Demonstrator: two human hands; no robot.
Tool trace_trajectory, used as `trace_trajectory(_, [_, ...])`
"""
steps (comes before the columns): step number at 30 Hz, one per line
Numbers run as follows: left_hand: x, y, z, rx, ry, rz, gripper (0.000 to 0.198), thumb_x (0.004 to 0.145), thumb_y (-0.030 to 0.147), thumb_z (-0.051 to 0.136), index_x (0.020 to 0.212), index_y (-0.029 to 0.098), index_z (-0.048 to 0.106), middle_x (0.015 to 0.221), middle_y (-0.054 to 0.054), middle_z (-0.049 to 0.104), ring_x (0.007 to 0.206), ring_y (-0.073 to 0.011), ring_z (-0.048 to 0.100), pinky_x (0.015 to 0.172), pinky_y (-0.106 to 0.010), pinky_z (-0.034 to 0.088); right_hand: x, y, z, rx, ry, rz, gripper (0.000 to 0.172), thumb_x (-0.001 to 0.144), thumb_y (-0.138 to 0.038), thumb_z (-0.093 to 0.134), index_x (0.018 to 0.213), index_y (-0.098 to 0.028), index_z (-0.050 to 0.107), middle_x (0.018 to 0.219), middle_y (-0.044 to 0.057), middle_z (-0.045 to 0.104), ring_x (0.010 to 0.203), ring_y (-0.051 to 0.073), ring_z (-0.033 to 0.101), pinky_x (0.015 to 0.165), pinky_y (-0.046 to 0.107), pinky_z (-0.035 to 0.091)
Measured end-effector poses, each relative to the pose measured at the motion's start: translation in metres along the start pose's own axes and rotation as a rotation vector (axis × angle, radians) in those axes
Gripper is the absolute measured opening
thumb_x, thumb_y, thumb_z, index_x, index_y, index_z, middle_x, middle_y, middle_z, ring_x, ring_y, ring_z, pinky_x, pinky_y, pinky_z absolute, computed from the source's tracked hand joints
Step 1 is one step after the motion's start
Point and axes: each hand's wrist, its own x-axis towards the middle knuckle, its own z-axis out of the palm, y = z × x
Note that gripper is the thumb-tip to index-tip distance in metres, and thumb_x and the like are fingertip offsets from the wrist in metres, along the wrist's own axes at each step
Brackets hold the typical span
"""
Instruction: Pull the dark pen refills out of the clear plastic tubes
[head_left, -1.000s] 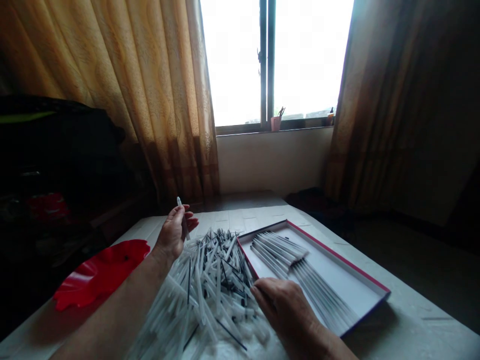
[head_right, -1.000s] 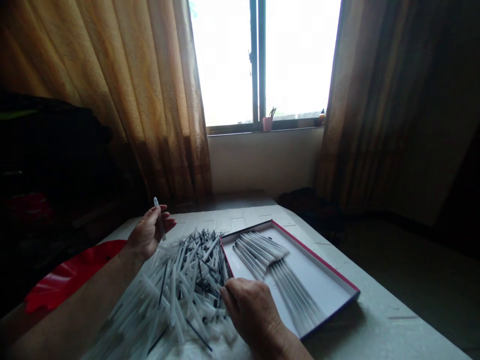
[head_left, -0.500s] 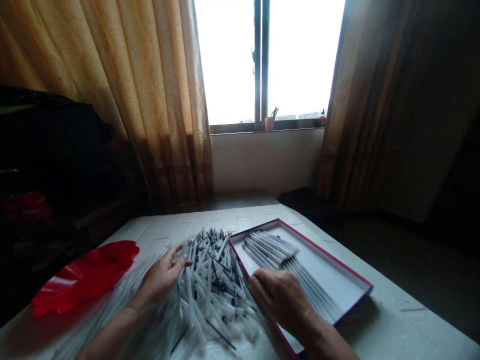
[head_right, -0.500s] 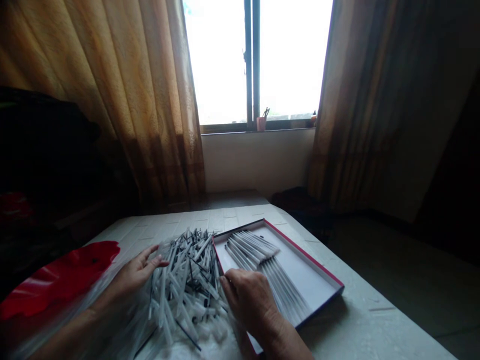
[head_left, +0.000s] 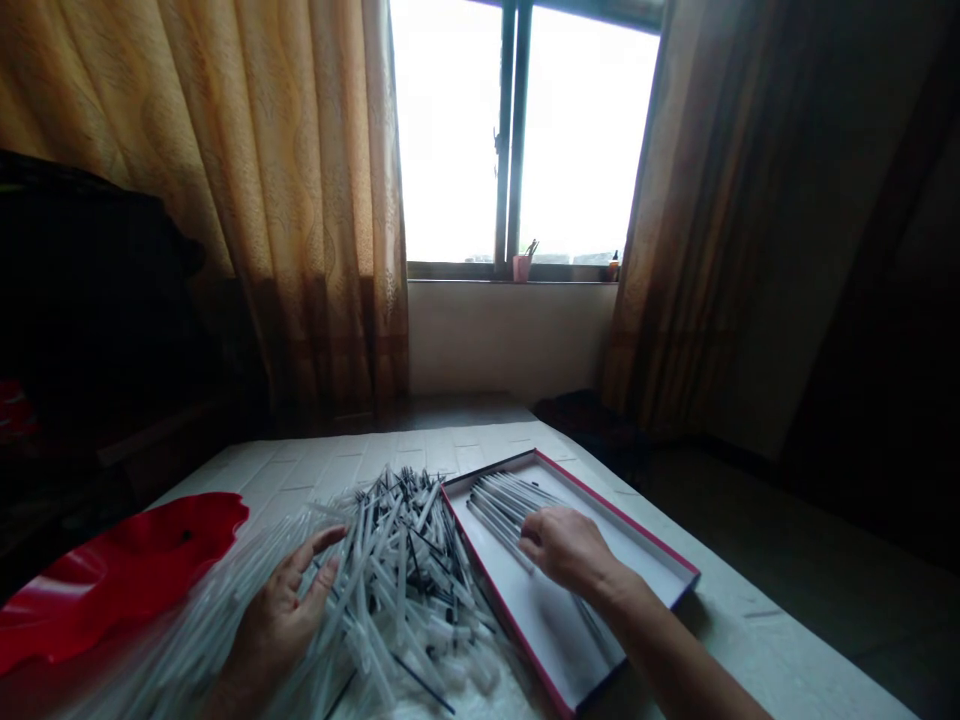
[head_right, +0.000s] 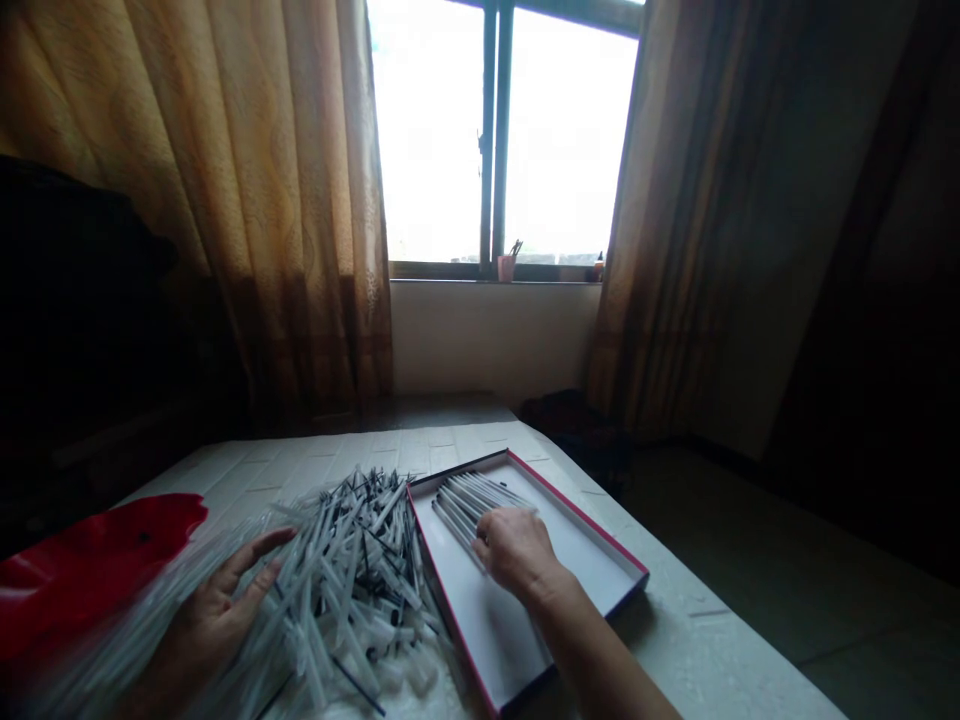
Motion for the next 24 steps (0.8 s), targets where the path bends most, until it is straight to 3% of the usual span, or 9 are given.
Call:
trace_trajectory(4, [-0.008, -0.002, -0.003, -0.061, 0.037, 0.058, 0.042, 0.078, 0.055, 0.06, 0.109, 0.03, 0.073, 0.118, -0.003, 0.074, 0.117, -0.0305, 0.065, 0.084, -0.032, 0.057, 0.003, -0.02, 0.01, -0.087, -0.056, 0.029, 0.013, 0.078, -0.011, 0.069, 0.083, -0.017, 0.079, 0.091, 0.017, 0.08, 0.087, 0.03, 0.075, 0.067, 0.031, 0.049])
trace_trajectory(8, [-0.015, 0.0, 0.001, -0.116, 0.093, 0.133, 0.03, 0.085, 0.047, 0.059, 0.108, 0.034, 0.073, 0.116, 0.001, 0.074, 0.116, -0.0274, 0.066, 0.099, -0.033, 0.05, 0.005, -0.026, 0.016, -0.108, -0.086, 0.058, 0.02, 0.078, -0.003, 0.064, 0.087, -0.013, 0.078, 0.091, 0.02, 0.079, 0.084, 0.031, 0.075, 0.066, 0.033, 0.049])
trace_trajectory(11, [-0.02, -0.001, 0.006, -0.121, 0.122, 0.199, 0.028, 0.087, 0.049, 0.058, 0.106, 0.035, 0.073, 0.111, 0.001, 0.075, 0.11, -0.0263, 0.068, 0.101, -0.033, 0.049, 0.002, -0.022, 0.014, -0.068, -0.092, 0.036, 0.016, 0.078, -0.006, 0.065, 0.084, -0.014, 0.078, 0.092, 0.019, 0.078, 0.087, 0.031, 0.074, 0.067, 0.033, 0.048])
trace_trajectory(15, [-0.023, -0.001, 0.007, -0.118, 0.068, 0.288, 0.029, 0.087, 0.052, 0.06, 0.104, 0.034, 0.075, 0.108, -0.002, 0.077, 0.103, -0.0259, 0.071, 0.096, -0.033, 0.052, -0.007, -0.017, 0.003, 0.052, -0.075, 0.009, 0.015, 0.083, -0.016, 0.061, 0.085, -0.016, 0.076, 0.092, 0.015, 0.078, 0.085, 0.028, 0.07, 0.065, 0.031, 0.044])
trace_trajectory(18, [-0.027, 0.005, 0.007, -0.129, -0.012, 0.304, 0.029, 0.088, 0.052, 0.06, 0.105, 0.033, 0.075, 0.106, -0.003, 0.077, 0.1, -0.025, 0.072, 0.094, -0.032, 0.054, -0.016, -0.026, -0.009, 0.195, -0.101, -0.077, 0.019, 0.087, -0.021, 0.056, 0.084, -0.019, 0.076, 0.082, 0.005, 0.076, 0.073, 0.018, 0.067, 0.059, 0.024, 0.042])
trace_trajectory(20, [-0.031, 0.01, 0.007, -0.157, -0.116, 0.267, 0.032, 0.088, 0.053, 0.061, 0.108, 0.033, 0.075, 0.106, -0.003, 0.078, 0.099, -0.0248, 0.072, 0.09, -0.03, 0.055, -0.023, -0.042, -0.014, 0.324, -0.145, -0.179, 0.017, 0.085, -0.021, 0.058, 0.082, -0.021, 0.075, 0.076, 0.0, 0.074, 0.067, 0.014, 0.064, 0.057, 0.02, 0.041])
trace_trajectory(24, [-0.043, 0.021, 0.011, -0.338, -0.247, 0.07, 0.049, 0.085, 0.066, 0.06, 0.116, 0.028, 0.07, 0.103, -0.005, 0.078, 0.093, -0.0248, 0.073, 0.082, -0.03, 0.057, -0.035, -0.083, -0.008, 0.605, -0.233, -0.36, 0.015, 0.074, -0.015, 0.061, 0.077, -0.018, 0.075, 0.069, 0.0, 0.07, 0.061, 0.012, 0.059, 0.057, 0.02, 0.041])
